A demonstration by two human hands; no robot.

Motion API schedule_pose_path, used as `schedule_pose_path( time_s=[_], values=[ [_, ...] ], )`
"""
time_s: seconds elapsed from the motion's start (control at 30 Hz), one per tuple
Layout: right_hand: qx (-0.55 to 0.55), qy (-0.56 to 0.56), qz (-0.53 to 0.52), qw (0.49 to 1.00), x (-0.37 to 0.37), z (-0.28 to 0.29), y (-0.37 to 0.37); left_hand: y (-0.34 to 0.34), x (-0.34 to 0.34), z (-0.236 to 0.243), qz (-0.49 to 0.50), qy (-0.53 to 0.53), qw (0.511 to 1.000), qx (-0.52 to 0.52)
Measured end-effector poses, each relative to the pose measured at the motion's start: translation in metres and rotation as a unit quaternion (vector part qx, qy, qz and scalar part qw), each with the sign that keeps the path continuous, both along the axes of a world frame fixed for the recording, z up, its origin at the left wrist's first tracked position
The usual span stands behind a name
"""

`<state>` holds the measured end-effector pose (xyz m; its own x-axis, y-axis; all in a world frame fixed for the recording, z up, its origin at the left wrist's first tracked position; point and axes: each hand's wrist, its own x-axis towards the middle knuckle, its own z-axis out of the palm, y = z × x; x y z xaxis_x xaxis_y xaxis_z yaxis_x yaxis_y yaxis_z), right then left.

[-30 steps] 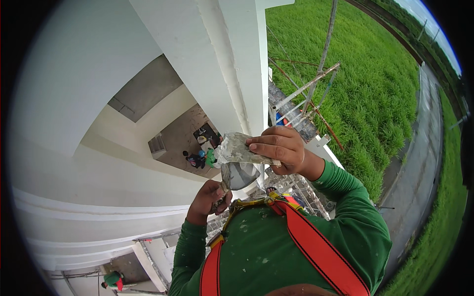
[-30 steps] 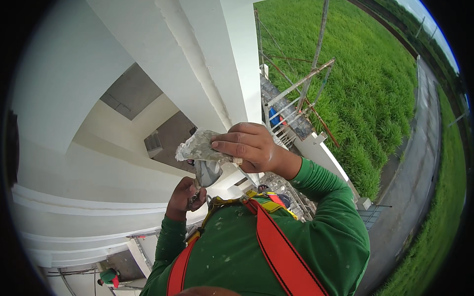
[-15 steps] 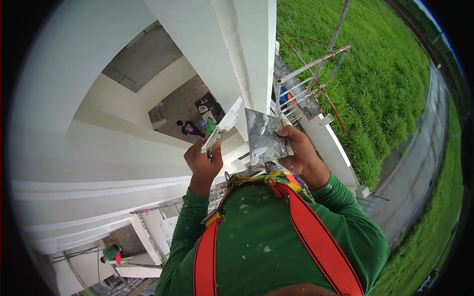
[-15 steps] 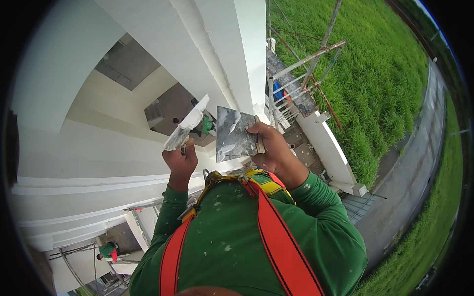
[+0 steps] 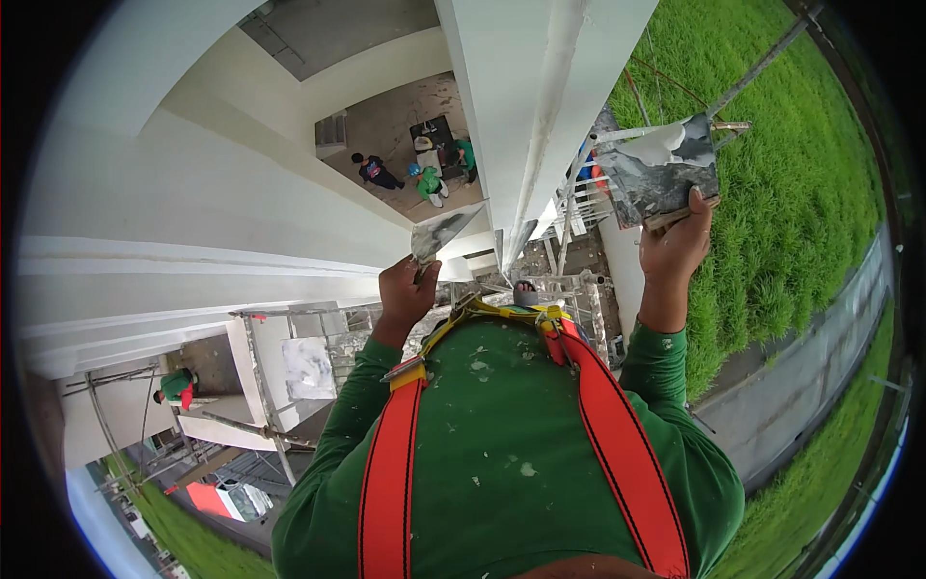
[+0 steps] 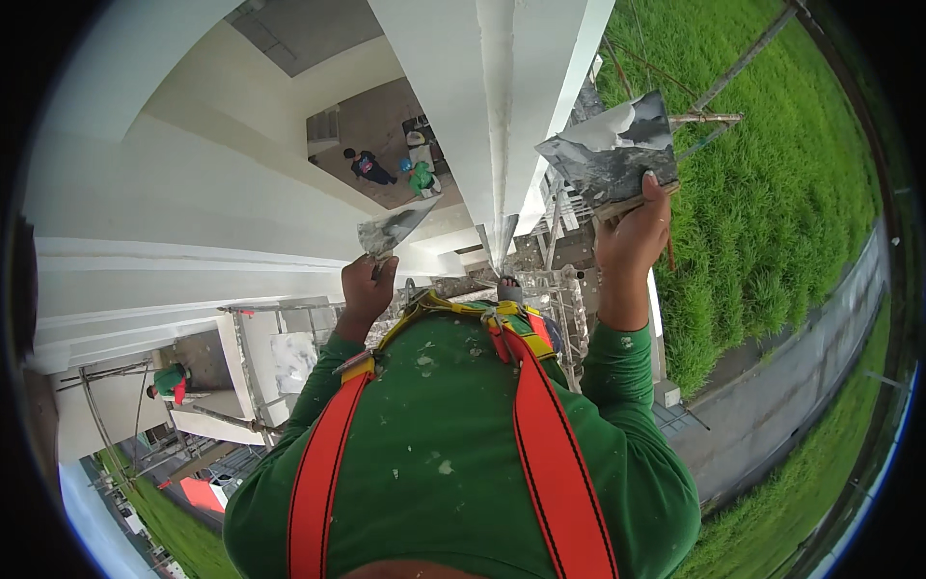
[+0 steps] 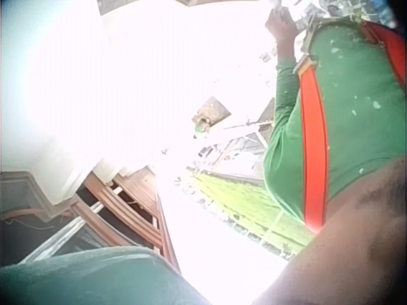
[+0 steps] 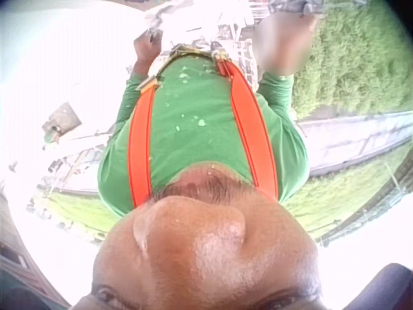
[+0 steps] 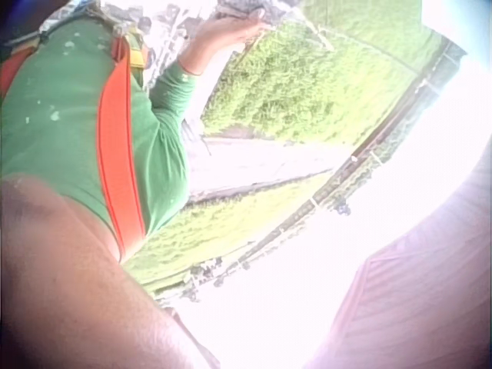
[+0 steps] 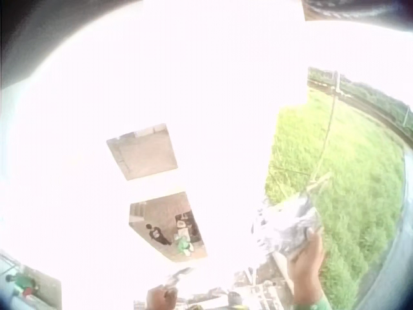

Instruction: The person applies plaster to a white wall using a trowel and a hawk. They repeatedly scoop plaster from the hawk and smooth it onto the wall surface while standing on scaffolding.

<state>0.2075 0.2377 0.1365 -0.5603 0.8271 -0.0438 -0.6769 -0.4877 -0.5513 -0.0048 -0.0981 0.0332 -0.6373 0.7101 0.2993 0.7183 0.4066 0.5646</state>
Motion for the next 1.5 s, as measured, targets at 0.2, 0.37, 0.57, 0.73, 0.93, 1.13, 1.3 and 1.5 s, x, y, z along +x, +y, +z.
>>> schedule_pose_path(
  time_s=[0.2, 0.37, 0.57, 0.73, 0.93, 1.13, 1.3, 1.5],
  values=[
    [0.089, -0.288, 0.207, 0.931, 0.007, -0.028, -0.012, -0.014, 0.027, -0.027, 0.125, -0.157, 0.979, 0.023],
    [-0.047, 0.004, 0.191, 0.980, -0.004, -0.020, -0.010, -0.025, 0.032, -0.038, 0.126, -0.131, 0.982, -0.054],
    [0.083, 0.172, 0.107, 0.976, -0.001, 0.044, 0.011, -0.025, 0.042, -0.043, 0.079, -0.136, 0.984, -0.085],
    [0.183, 0.106, -0.070, 0.975, -0.009, 0.073, 0.025, -0.023, 0.050, -0.034, 0.078, -0.129, 0.981, -0.126],
    [0.337, 0.027, -0.164, 0.927, -0.053, 0.062, 0.043, -0.027, 0.062, -0.034, 0.110, -0.145, 0.972, -0.151],
    [0.459, -0.073, -0.203, 0.862, -0.101, 0.061, 0.070, -0.033, 0.074, -0.040, 0.146, -0.183, 0.960, -0.152],
    [0.533, -0.091, -0.227, 0.810, -0.129, 0.069, 0.080, -0.034, 0.085, -0.041, 0.172, -0.223, 0.953, -0.110],
    [0.565, -0.159, -0.262, 0.766, -0.147, 0.069, 0.073, -0.040, 0.096, -0.039, 0.194, -0.221, 0.950, -0.108]
  ],
)
